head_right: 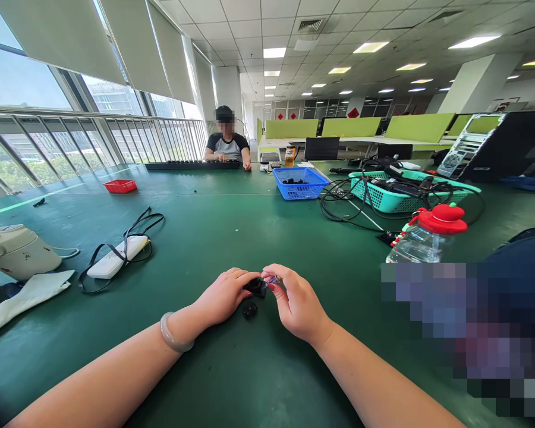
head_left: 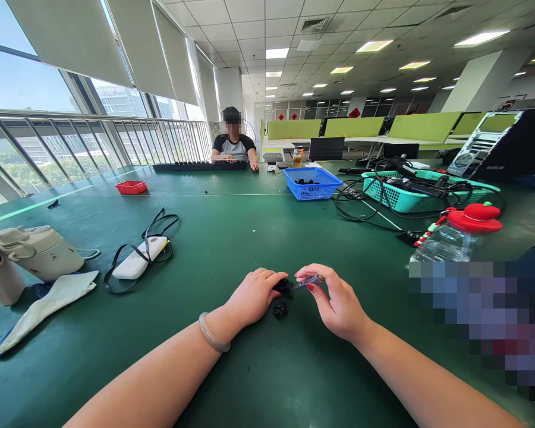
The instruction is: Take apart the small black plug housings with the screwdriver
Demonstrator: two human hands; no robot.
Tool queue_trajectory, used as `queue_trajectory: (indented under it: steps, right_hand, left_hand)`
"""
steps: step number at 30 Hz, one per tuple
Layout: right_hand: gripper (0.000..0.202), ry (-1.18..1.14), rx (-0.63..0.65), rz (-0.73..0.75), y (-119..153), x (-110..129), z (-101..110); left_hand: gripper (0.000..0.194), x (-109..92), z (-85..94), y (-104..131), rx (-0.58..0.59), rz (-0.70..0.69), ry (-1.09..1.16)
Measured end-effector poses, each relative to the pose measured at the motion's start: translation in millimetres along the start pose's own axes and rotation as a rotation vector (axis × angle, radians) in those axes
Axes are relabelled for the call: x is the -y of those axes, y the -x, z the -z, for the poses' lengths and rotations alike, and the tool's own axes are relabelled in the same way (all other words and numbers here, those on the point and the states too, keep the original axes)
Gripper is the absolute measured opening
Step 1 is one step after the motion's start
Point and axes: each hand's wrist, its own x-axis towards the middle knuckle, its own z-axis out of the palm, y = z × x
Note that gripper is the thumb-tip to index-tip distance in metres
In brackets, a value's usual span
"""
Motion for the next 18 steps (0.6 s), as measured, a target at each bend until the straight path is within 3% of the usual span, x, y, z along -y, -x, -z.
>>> queue_trajectory:
  steps: [7,12,18]
  right_hand:
    - [0.034,0.026,-0.014,0.079,-3.0,10.2,2.6]
    - [0.030,0.037,0.042,0.137,-3.7,13.7,-2.0]
    - [0.020,0.032,0.101,0.034,-3.6,10.1,-4.4]
  left_hand:
    - [0.041,0.8,-0.3,-1.2,0.013,0.003,-0.016]
    - [0.038,-0.8,-1.2,-0.7,0.027,-0.032,0.000]
    - [0.031,-0.5,-2.5,-0.6,0.012,-0.063,-0.021]
